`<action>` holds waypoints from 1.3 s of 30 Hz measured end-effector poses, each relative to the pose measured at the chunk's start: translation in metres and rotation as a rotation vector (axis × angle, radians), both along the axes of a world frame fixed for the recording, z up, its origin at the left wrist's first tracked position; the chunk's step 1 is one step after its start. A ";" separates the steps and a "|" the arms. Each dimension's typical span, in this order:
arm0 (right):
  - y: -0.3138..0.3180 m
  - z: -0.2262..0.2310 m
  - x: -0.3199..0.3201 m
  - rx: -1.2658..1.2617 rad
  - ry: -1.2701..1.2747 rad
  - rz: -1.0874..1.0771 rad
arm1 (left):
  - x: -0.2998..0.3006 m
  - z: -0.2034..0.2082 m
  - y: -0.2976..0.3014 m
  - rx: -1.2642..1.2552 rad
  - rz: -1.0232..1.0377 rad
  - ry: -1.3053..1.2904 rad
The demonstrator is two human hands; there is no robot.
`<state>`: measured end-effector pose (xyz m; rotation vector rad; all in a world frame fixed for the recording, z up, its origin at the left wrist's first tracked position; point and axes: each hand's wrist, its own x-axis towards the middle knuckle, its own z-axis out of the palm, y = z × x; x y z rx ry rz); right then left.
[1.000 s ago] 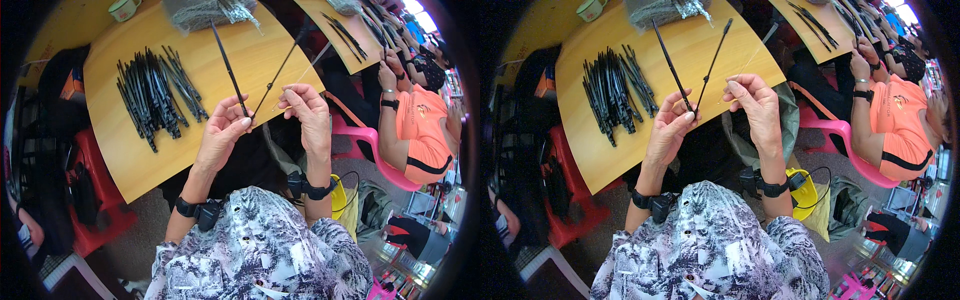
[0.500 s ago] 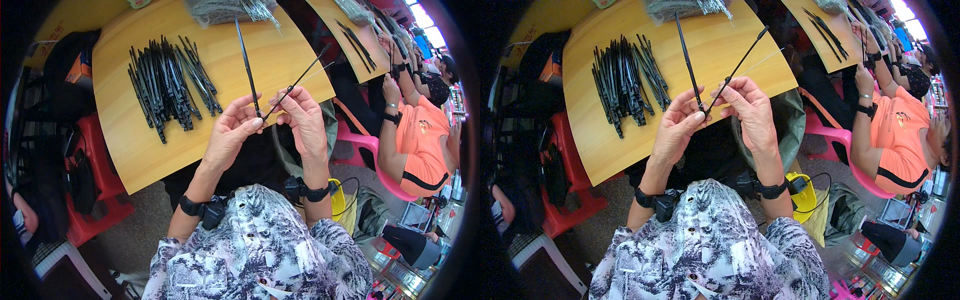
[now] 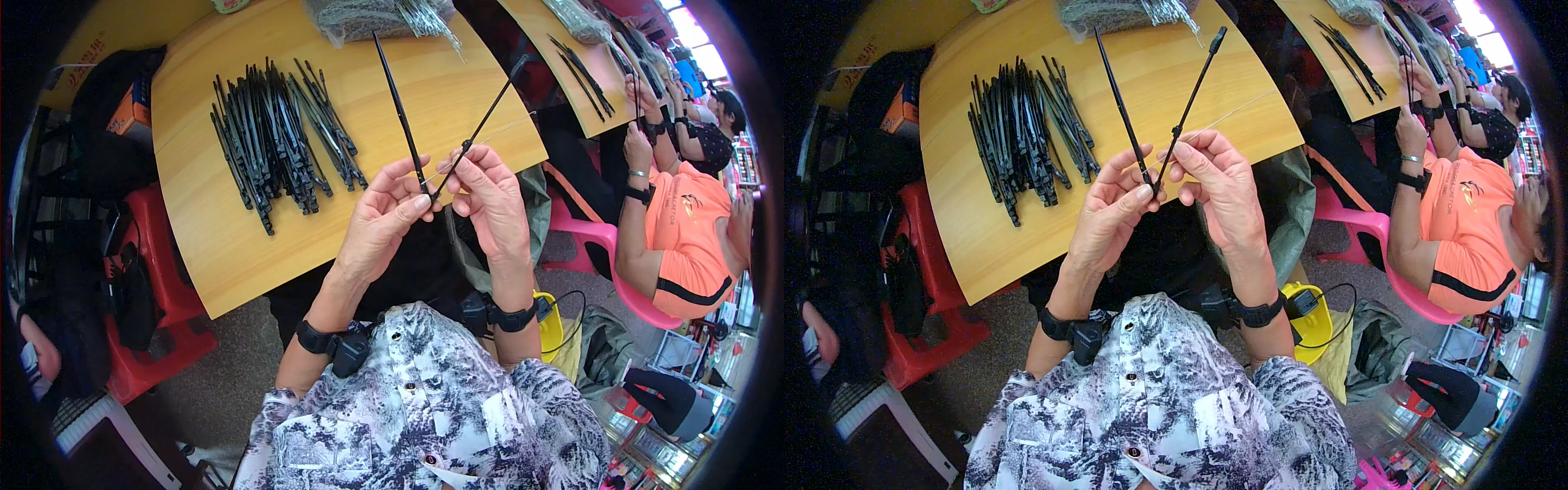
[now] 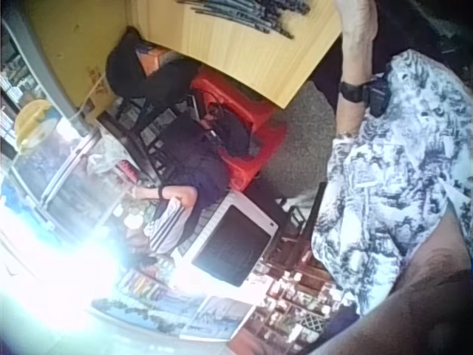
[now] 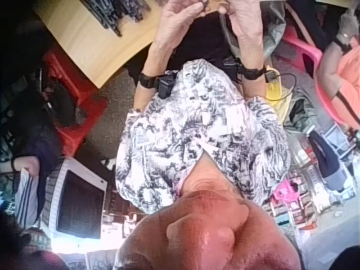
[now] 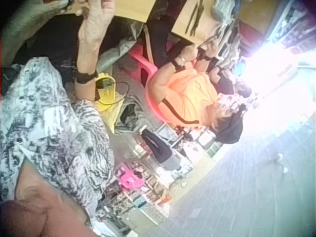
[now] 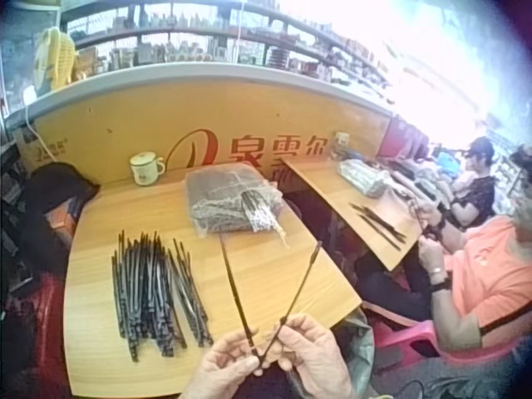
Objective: The recorder attaches small translucent parts to black plastic rods while seated at an assembly table in a manufacturing facility.
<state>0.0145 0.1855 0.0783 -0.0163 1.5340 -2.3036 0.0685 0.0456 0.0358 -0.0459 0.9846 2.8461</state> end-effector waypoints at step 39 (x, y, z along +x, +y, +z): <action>-0.001 0.001 -0.001 0.083 0.038 0.019 | -0.001 -0.002 -0.001 0.015 0.009 -0.106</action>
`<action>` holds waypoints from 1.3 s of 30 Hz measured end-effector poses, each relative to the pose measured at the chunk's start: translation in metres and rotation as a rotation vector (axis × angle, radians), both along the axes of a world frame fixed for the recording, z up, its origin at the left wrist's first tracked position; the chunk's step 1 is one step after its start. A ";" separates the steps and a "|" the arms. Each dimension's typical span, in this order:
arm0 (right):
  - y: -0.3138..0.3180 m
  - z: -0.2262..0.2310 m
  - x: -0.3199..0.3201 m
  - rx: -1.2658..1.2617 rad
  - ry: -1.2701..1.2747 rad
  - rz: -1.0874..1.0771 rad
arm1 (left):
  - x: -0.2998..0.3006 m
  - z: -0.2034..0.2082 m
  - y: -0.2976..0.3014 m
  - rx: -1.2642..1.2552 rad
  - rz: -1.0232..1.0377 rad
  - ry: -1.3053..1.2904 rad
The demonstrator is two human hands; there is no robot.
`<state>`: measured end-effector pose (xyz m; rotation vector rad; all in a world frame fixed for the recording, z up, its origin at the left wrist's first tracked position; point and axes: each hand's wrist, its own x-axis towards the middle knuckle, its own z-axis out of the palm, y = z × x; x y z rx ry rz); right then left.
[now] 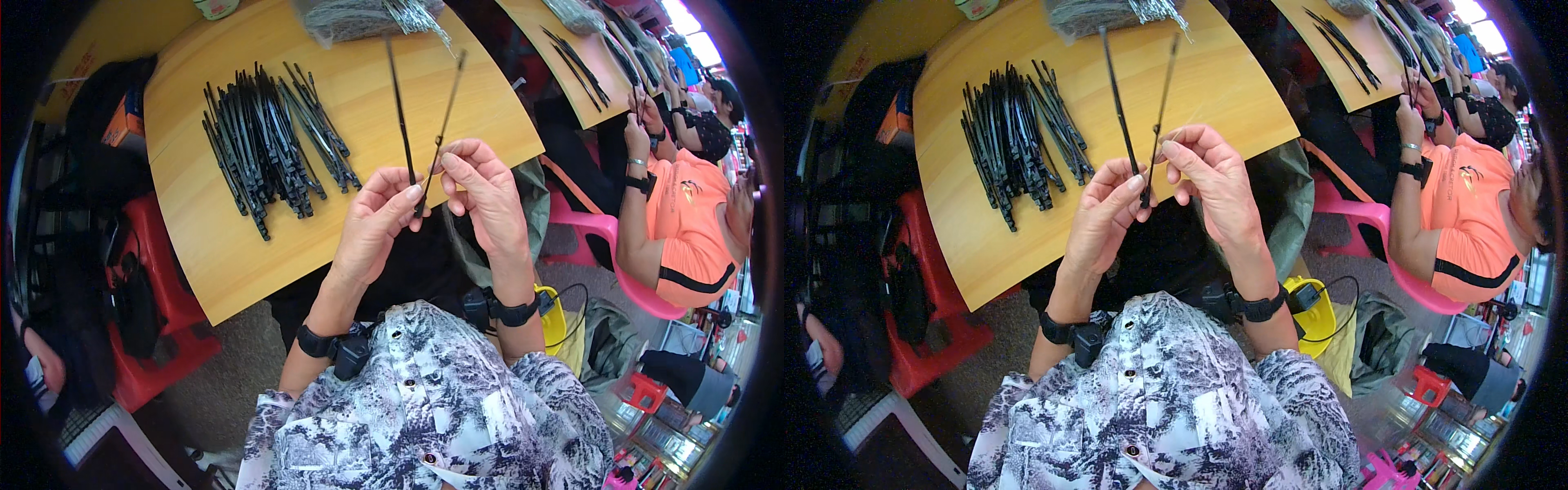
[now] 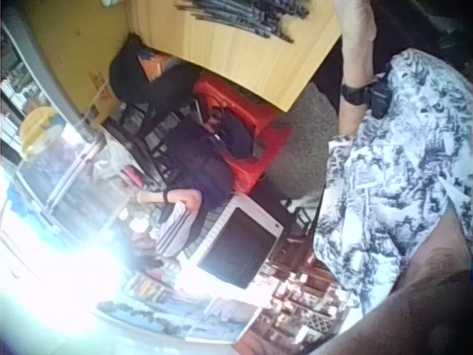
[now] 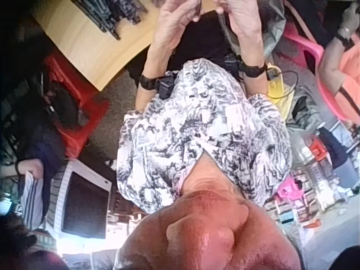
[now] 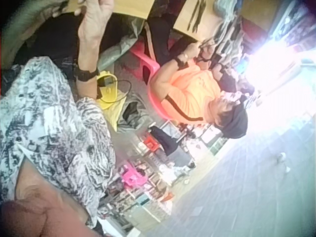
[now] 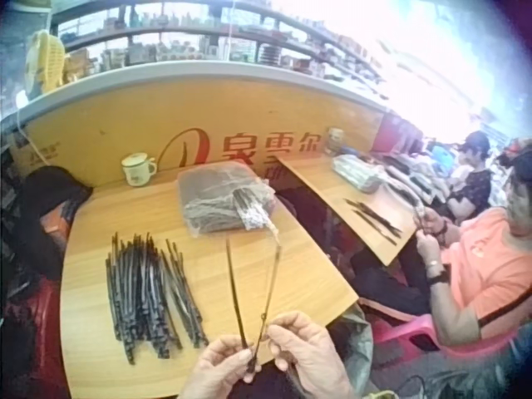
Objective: The recorder attaches small translucent parts to black plastic rods while seated at an assembly table in a manufacturing facility.
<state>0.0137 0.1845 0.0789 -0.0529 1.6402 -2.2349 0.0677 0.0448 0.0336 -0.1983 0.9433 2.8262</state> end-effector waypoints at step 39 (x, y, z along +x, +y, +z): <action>0.026 0.009 -0.003 0.049 0.001 0.112 | 0.002 0.001 0.008 -0.443 0.002 0.021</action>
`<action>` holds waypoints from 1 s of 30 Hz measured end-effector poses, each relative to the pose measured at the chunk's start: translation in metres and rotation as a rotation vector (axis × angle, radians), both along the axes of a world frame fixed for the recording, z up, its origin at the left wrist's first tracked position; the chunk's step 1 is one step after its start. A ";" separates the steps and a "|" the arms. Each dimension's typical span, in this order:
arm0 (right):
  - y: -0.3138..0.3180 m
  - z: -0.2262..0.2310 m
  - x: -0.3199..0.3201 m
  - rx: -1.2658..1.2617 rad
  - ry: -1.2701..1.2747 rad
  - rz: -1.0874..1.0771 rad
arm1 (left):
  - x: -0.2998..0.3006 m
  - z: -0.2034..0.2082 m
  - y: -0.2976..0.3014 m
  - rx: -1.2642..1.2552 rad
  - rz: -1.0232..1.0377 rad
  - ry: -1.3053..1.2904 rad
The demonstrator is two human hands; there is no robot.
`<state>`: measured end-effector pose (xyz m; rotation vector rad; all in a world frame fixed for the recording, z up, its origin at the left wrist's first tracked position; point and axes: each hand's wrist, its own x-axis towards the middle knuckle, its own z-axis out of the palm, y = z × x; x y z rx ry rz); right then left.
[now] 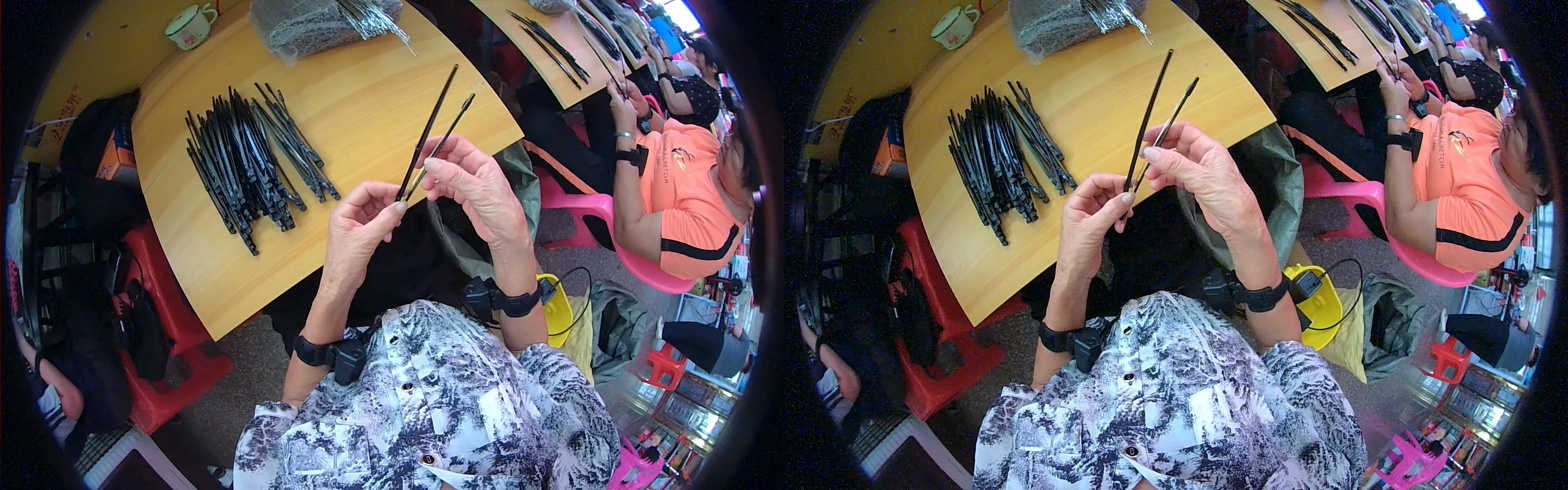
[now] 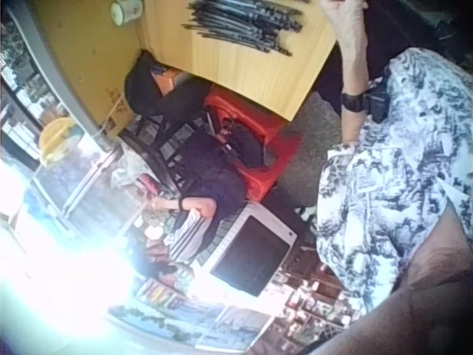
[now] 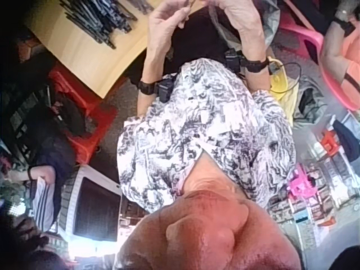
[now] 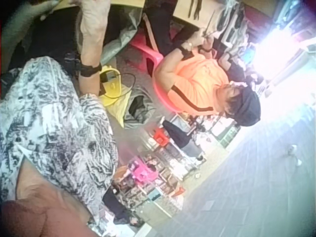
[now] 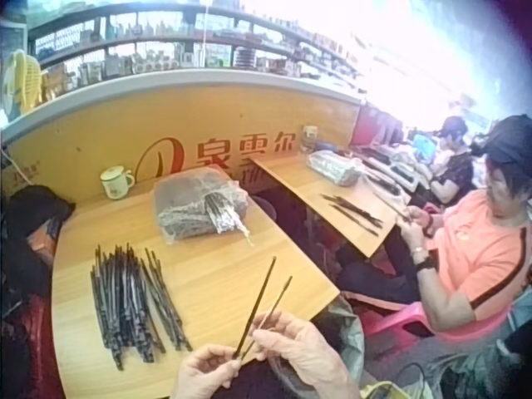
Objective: The recorder attaches small translucent parts to black plastic rods while seated at an assembly table in a manufacturing facility.
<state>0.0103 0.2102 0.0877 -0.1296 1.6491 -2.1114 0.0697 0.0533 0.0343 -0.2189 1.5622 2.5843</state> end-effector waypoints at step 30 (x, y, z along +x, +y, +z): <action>-0.001 -0.007 -0.002 -0.047 -0.004 -0.021 | -0.005 0.004 0.001 0.037 0.016 -0.006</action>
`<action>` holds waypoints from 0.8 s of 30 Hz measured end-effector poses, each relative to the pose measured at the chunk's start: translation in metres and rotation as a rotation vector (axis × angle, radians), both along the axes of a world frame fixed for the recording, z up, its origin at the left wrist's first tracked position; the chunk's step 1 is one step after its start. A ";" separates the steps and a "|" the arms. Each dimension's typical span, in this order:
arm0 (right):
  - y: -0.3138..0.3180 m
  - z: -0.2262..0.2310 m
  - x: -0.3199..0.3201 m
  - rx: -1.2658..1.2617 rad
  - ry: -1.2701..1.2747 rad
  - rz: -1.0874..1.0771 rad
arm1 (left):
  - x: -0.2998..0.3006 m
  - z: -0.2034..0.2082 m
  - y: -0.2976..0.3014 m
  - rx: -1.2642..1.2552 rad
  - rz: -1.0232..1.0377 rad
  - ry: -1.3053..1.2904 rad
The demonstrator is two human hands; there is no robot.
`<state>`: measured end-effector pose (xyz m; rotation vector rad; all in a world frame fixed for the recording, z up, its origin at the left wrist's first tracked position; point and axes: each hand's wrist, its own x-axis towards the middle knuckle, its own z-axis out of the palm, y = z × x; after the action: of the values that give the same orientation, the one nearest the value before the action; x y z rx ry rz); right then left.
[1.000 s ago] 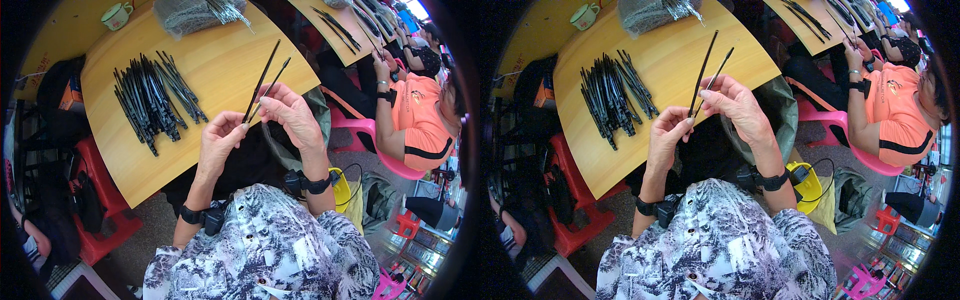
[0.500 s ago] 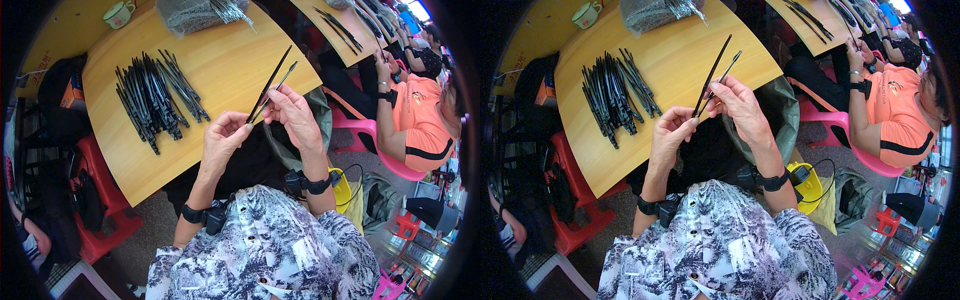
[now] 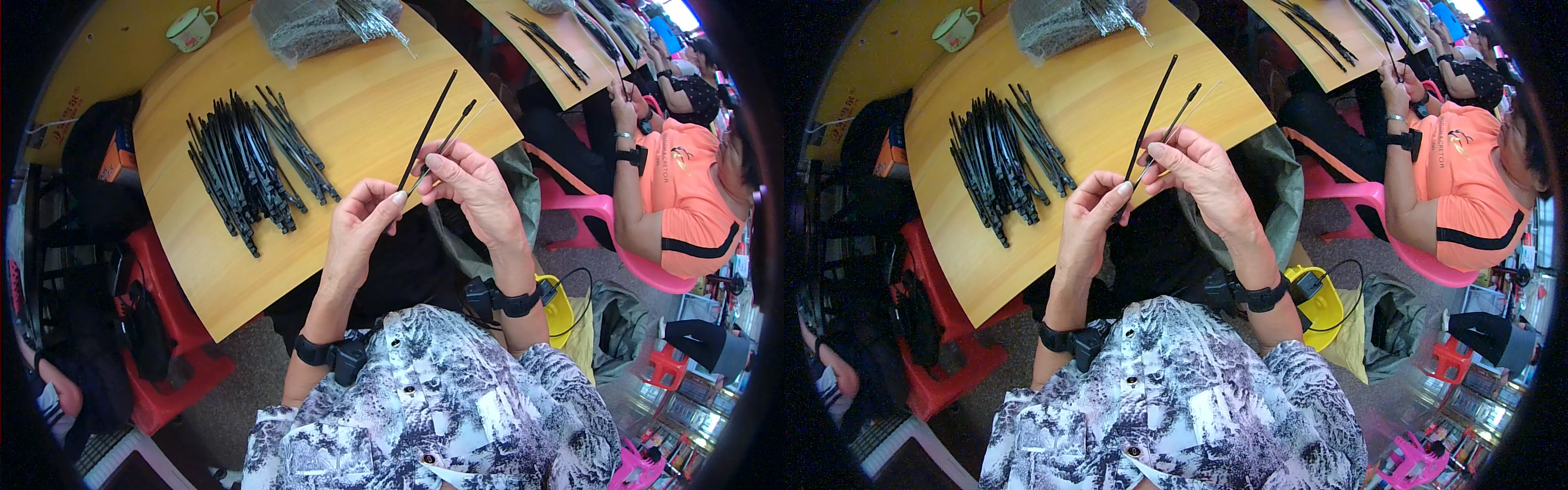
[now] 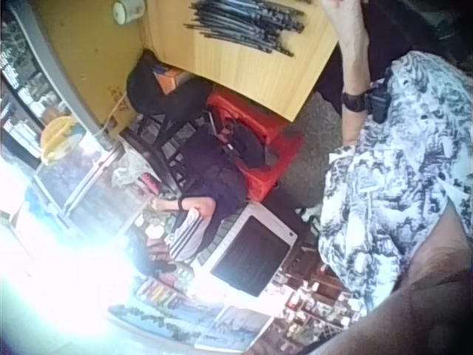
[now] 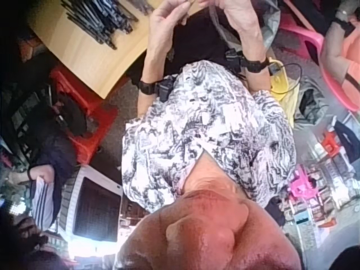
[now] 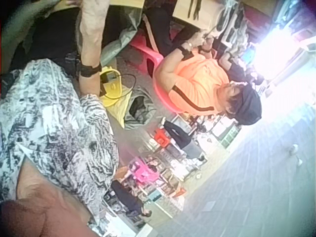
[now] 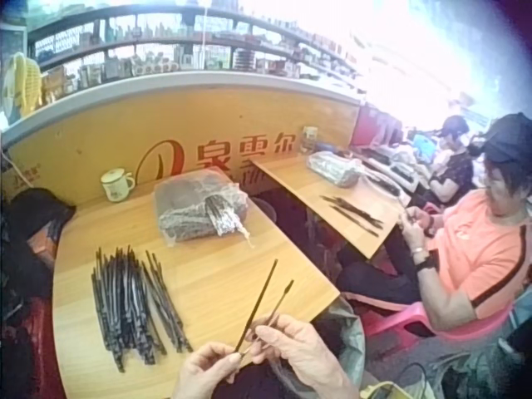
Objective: The recorder attaches small translucent parts to black plastic rods while seated at an assembly table in a manufacturing facility.
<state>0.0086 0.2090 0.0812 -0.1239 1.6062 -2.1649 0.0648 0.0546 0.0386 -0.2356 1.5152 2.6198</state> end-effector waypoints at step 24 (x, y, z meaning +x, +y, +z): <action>0.001 -0.005 0.002 0.068 0.087 -0.109 | -0.020 -0.004 0.011 0.080 -0.007 0.031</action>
<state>0.0103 0.2105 0.0758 -0.1132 1.7712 -2.2107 0.0445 0.0658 0.0348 -0.1832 1.4137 2.6836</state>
